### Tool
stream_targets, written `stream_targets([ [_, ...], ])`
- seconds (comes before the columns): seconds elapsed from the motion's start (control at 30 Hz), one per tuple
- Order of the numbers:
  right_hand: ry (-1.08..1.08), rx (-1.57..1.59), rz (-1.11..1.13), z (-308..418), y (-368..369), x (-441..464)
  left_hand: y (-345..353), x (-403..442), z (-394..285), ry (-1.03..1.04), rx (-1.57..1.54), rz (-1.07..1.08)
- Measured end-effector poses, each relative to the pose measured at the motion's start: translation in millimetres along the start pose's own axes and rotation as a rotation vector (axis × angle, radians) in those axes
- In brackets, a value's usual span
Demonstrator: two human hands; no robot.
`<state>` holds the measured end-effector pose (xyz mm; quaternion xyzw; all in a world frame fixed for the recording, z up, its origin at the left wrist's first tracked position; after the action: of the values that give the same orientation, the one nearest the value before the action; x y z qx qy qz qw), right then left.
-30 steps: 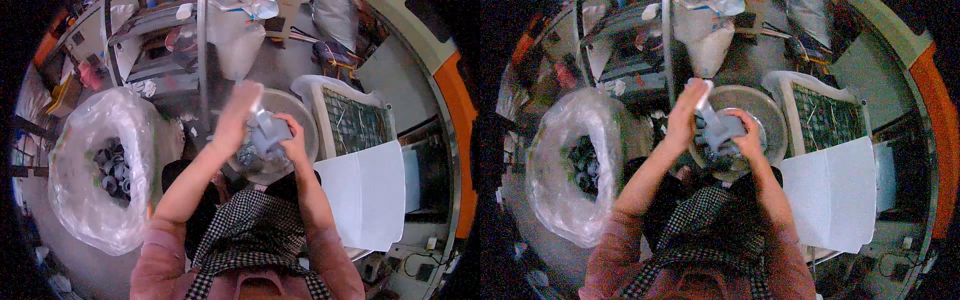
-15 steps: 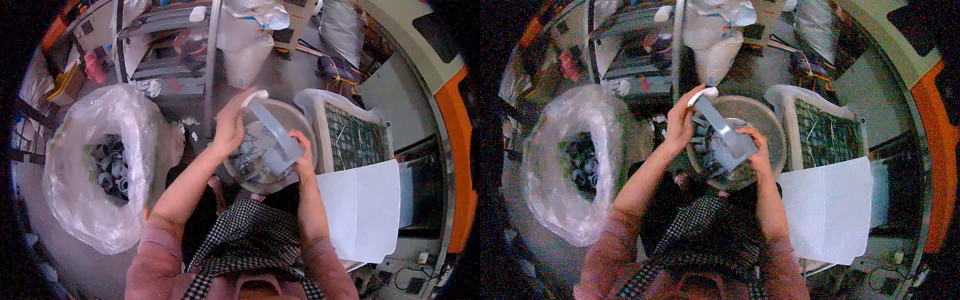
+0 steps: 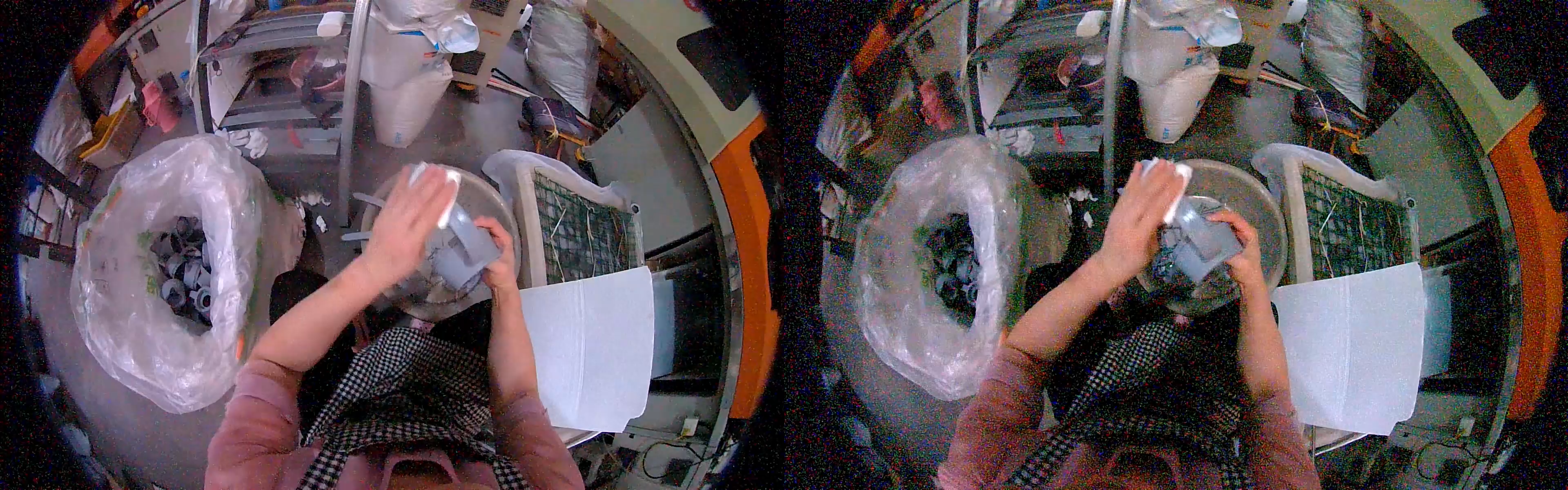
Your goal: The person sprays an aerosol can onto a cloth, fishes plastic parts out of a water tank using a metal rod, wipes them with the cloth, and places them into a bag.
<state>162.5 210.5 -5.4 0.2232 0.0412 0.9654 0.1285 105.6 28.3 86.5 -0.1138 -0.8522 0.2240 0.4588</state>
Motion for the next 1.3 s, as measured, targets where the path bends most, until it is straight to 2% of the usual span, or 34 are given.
stream_targets([
  [0.07,-0.005,-0.025,0.002,-1.1,-3.7,-2.1,-2.1,10.5,30.0,-0.121,-0.014,-0.094],
  [0.1,-0.014,-0.048,0.002,-3.0,-6.1,-2.7,-1.4,12.5,43.6,-0.285,-0.195,-0.048],
  [0.17,0.047,0.039,0.005,-22.2,-14.2,-4.9,3.6,5.7,49.7,-0.48,-0.405,0.017],
  [0.2,0.109,0.123,0.005,-26.1,-12.4,-5.1,0.8,8.4,46.2,-0.477,-0.405,0.02],
  [0.23,0.107,0.121,0.002,-26.8,-11.2,-5.1,8.5,7.1,51.1,-0.703,-0.979,0.1],
  [0.27,0.224,0.325,-0.127,-35.8,-10.4,-8.1,21.2,3.0,49.0,-0.911,-1.562,0.184],
  [0.3,0.344,0.528,-0.258,-42.0,-5.1,-11.4,21.5,2.9,49.8,-0.912,-1.567,0.183],
  [0.37,0.371,0.568,-0.272,-34.5,16.1,-15.8,24.5,3.8,45.4,-0.883,-1.854,0.289],
  [0.43,0.394,0.609,-0.284,-28.3,29.5,-14.9,23.8,2.4,43.0,-0.877,-1.879,0.265],
  [0.5,0.305,0.425,-0.212,-21.1,33.1,-9.5,21.3,-5.8,49.4,-1.046,-1.651,0.038],
  [0.53,0.303,0.425,-0.212,-22.4,30.5,-7.4,23.7,-7.3,47.8,-1.044,-1.651,0.039],
  [0.6,-0.086,-0.302,0.136,-1.2,31.9,6.0,20.2,-18.3,61.0,-1.136,-1.169,-0.118],
  [0.63,-0.08,-0.299,0.137,-0.8,34.2,6.3,22.2,-22.1,64.2,-1.143,-1.166,-0.12],
  [0.7,-0.286,-0.456,0.123,16.0,39.6,6.1,0.6,-12.5,53.6,-0.708,-0.303,-0.167],
  [0.77,-0.255,-0.435,0.112,15.8,35.8,5.3,3.3,-10.0,59.0,-0.712,-0.343,-0.135],
  [0.83,-0.216,-0.41,0.1,14.9,30.5,5.2,-1.6,3.6,52.5,-0.288,-0.097,-0.177],
  [0.97,-0.171,-0.324,0.046,19.2,25.6,3.9,1.7,-3.1,42.8,-0.404,-0.151,-0.004],
  [1.0,-0.159,-0.377,0.038,19.4,26.5,4.2,4.9,-3.2,29.2,-0.199,-0.144,0.03],
  [1.03,-0.145,-0.428,0.029,18.1,24.8,4.4,14.7,-14.6,14.8,-0.16,-0.064,0.132],
  [1.1,-0.172,-0.398,-0.015,7.7,14.3,0.2,28.6,-26.7,-12.0,-0.007,0.038,0.222],
  [1.13,-0.115,-0.336,-0.064,2.5,9.0,-1.0,29.4,-31.1,-20.8,0.0,0.034,0.224],
  [1.17,-0.063,-0.275,-0.108,-1.7,4.0,-0.5,34.3,-36.7,-33.4,0.092,0.125,0.288],
  [1.2,-0.111,-0.284,-0.137,3.7,6.0,-1.0,39.7,-41.1,-42.2,0.181,0.216,0.354],
  [1.3,-0.086,-0.222,-0.07,9.5,12.2,1.0,33.0,-27.9,-26.4,0.149,0.153,0.32],
])
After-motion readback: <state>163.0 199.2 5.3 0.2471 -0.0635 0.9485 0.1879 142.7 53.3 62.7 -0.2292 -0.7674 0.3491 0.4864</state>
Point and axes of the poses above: each hand's wrist, its own x-axis towards the middle knuckle, its own y-axis out of the palm, z = x × y, the point moved 6 cm from there along x, towards the middle knuckle, and after that the axes turned 12 degrees about -y, right-handed, at the moved point
